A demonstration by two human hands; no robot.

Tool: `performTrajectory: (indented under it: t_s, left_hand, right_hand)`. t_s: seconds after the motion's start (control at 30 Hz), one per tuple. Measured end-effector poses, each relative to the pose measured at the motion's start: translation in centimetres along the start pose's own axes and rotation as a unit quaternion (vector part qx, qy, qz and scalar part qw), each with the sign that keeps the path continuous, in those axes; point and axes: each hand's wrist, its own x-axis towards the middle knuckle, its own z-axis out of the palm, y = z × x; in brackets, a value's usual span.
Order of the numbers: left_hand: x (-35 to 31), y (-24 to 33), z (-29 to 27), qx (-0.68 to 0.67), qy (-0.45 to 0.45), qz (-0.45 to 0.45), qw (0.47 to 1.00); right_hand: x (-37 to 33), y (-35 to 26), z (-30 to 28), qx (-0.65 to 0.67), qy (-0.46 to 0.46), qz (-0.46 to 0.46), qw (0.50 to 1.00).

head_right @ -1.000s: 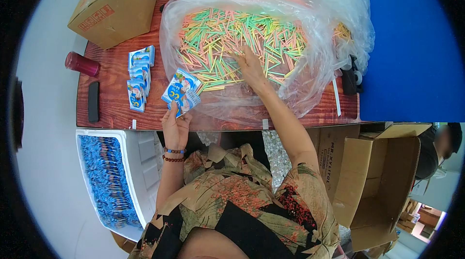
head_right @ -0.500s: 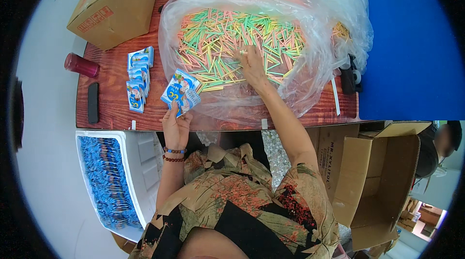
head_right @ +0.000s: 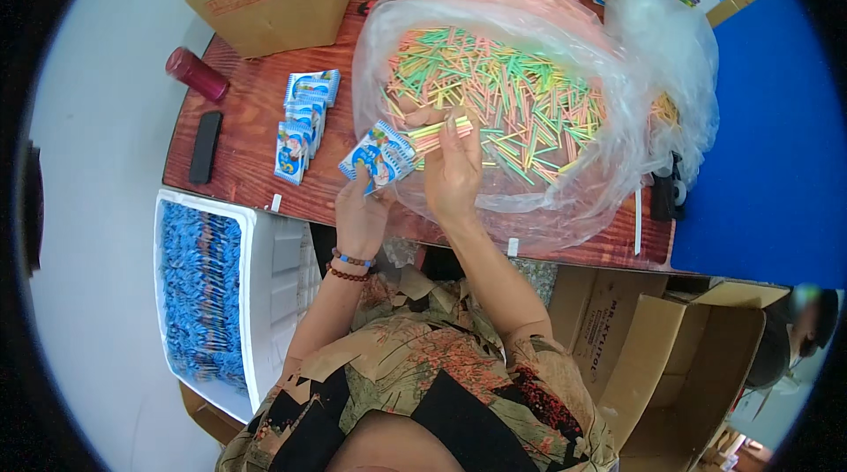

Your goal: Filling small plastic bags with colorful toy sticks and arranging them into a storage crate.

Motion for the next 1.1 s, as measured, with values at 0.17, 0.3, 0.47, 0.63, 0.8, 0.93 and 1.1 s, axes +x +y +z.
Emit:
performTrajectory:
  t_s: [0.17, 0.3, 0.47, 0.63, 0.8, 0.93, 1.1]
  left_hand:
    - [-0.3, 0.4, -0.7, -0.019, -0.011, 0.007, 1.000]
    - [-0.4, 0.3, -0.6, -0.020, -0.009, 0.006, 1.000]
    - [-0.5, 0.3, -0.3, -0.017, -0.009, -0.003, 1.000]
    - [0.2, 0.0, -0.8, -0.044, -0.056, 0.037, 0.997]
    - [0.7, 0.6, -1.8, -0.103, -0.084, 0.020, 0.991]
    - [0.6, 1.2, -1.8, -0.121, -0.104, 0.014, 0.987]
    - [0.7, 2.4, -2.6, -0.187, -0.123, 0.046, 0.974]
  right_hand:
    - [-1.2, 1.4, 2.4, 0.006, 0.037, 0.002, 0.999]
    - [-1.8, 2.1, 2.7, -0.024, 0.041, -0.004, 0.999]
    - [-3.1, 2.4, 2.6, -0.057, 0.036, 0.011, 0.998]
    - [-3.7, 2.9, 1.8, -0.161, -0.033, 0.095, 0.982]
    - [-3.4, 1.9, 2.3, -0.231, -0.071, 0.097, 0.966]
    - [-3.6, 1.9, 2.6, -0.441, -0.101, 0.078, 0.888]
    - [-1.9, 2.3, 4.2, -0.365, -0.119, 0.122, 0.915]
